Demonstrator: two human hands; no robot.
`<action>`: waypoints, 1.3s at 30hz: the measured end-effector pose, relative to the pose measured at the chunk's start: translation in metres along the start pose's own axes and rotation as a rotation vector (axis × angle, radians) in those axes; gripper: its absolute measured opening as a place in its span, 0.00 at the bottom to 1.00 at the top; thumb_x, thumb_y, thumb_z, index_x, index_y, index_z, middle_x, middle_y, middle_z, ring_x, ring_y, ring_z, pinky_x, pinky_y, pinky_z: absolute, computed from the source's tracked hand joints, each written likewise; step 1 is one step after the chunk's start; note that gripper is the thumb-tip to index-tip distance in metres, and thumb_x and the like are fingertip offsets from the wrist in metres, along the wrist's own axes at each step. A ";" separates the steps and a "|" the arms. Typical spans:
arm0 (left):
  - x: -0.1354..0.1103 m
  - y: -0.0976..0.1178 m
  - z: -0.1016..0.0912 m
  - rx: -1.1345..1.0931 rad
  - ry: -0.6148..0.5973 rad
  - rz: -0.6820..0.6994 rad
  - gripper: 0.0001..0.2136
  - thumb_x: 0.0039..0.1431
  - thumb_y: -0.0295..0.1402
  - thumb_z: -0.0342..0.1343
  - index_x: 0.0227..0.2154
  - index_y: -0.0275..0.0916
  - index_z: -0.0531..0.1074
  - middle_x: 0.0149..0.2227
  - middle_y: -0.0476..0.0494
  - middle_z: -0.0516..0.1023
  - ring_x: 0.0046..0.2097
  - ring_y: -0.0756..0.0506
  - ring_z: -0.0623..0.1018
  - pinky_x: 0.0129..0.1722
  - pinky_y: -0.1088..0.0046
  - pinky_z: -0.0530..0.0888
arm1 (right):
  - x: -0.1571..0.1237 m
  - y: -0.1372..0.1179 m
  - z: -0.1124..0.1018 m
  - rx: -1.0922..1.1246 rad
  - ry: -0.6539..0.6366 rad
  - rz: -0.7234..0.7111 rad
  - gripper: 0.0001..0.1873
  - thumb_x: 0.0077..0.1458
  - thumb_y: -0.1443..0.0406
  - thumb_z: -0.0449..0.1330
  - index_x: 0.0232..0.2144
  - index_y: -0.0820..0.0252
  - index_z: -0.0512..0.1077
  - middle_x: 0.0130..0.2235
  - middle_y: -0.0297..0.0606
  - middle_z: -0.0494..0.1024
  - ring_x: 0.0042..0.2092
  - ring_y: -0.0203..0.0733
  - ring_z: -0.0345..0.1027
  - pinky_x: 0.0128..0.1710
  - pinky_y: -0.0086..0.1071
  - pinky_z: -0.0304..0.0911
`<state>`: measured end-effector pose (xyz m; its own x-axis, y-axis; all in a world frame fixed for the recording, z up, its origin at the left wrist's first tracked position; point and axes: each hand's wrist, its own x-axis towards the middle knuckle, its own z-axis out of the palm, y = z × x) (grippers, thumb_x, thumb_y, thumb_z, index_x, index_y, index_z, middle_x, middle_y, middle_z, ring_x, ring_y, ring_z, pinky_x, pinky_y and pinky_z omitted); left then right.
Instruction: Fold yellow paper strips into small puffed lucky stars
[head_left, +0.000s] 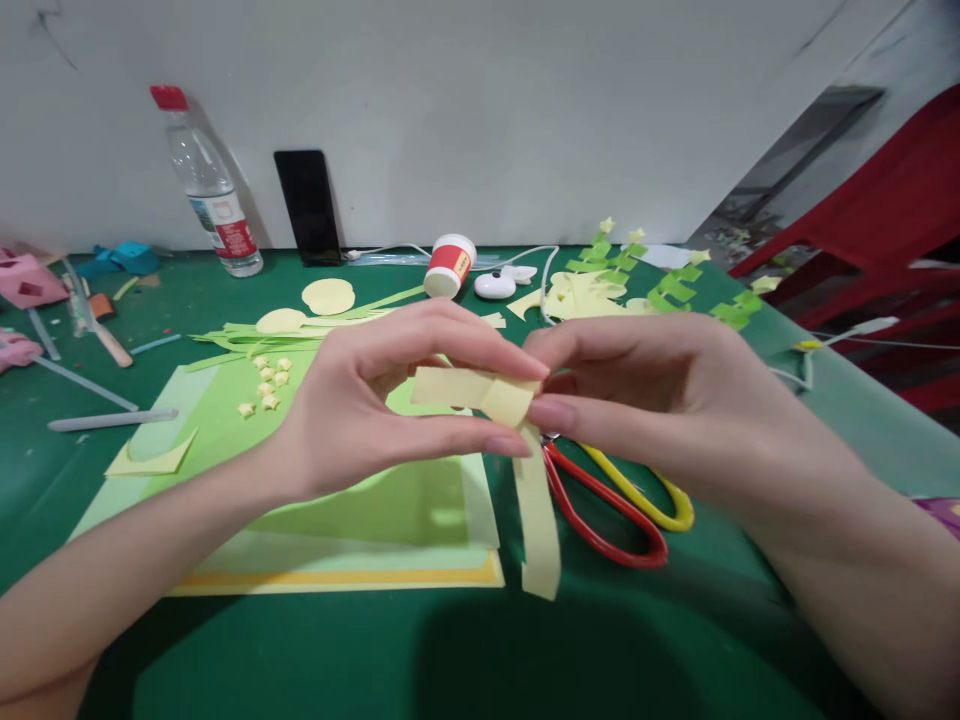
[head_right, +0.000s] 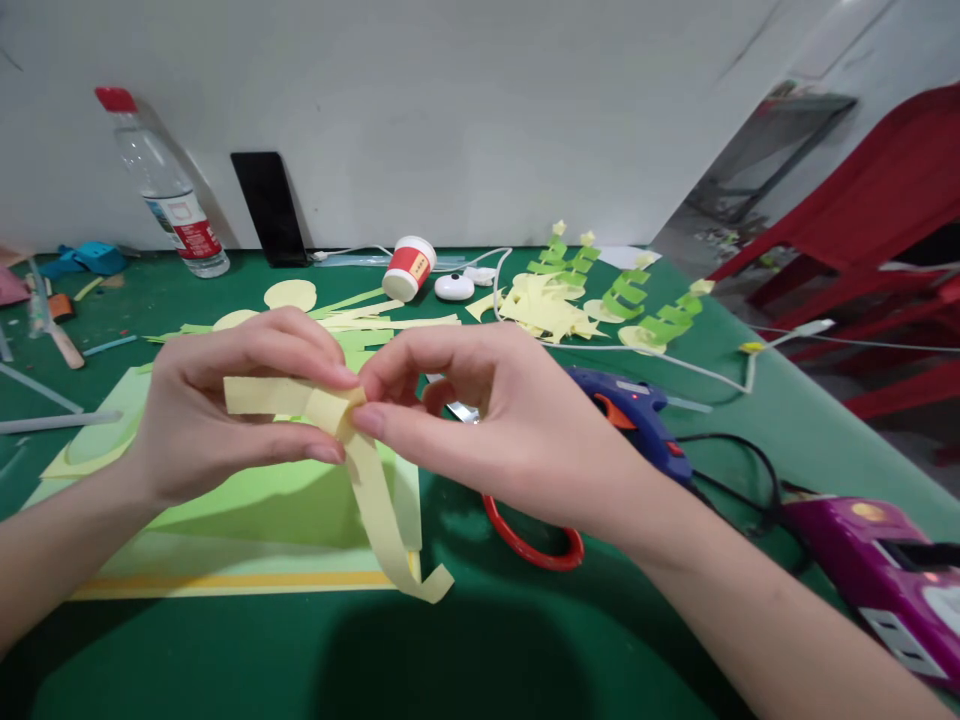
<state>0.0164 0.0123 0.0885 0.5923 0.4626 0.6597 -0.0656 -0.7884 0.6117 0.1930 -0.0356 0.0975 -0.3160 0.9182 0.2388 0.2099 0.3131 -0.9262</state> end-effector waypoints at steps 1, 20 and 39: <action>0.000 0.000 0.000 -0.015 -0.006 -0.016 0.10 0.43 0.29 0.63 0.31 0.40 0.73 0.33 0.49 0.77 0.35 0.51 0.74 0.30 0.78 0.72 | 0.000 -0.001 0.001 -0.004 0.001 0.001 0.05 0.45 0.68 0.61 0.21 0.57 0.70 0.24 0.29 0.72 0.26 0.32 0.64 0.24 0.25 0.61; 0.001 -0.002 0.002 0.106 0.076 0.069 0.08 0.45 0.28 0.62 0.30 0.36 0.74 0.30 0.47 0.76 0.31 0.53 0.72 0.28 0.77 0.70 | 0.000 0.000 0.005 -0.085 0.143 -0.040 0.06 0.44 0.71 0.62 0.23 0.54 0.75 0.23 0.26 0.74 0.25 0.28 0.65 0.21 0.19 0.60; -0.002 0.003 0.006 0.031 0.151 -0.120 0.06 0.48 0.23 0.59 0.30 0.38 0.73 0.31 0.50 0.75 0.34 0.54 0.73 0.32 0.80 0.72 | -0.002 -0.001 0.010 -0.426 0.329 -0.252 0.05 0.48 0.70 0.58 0.24 0.57 0.72 0.24 0.27 0.75 0.23 0.29 0.65 0.19 0.22 0.61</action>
<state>0.0200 0.0064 0.0862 0.4666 0.6082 0.6422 0.0247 -0.7348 0.6779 0.1842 -0.0402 0.0956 -0.1153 0.8088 0.5767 0.5397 0.5384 -0.6472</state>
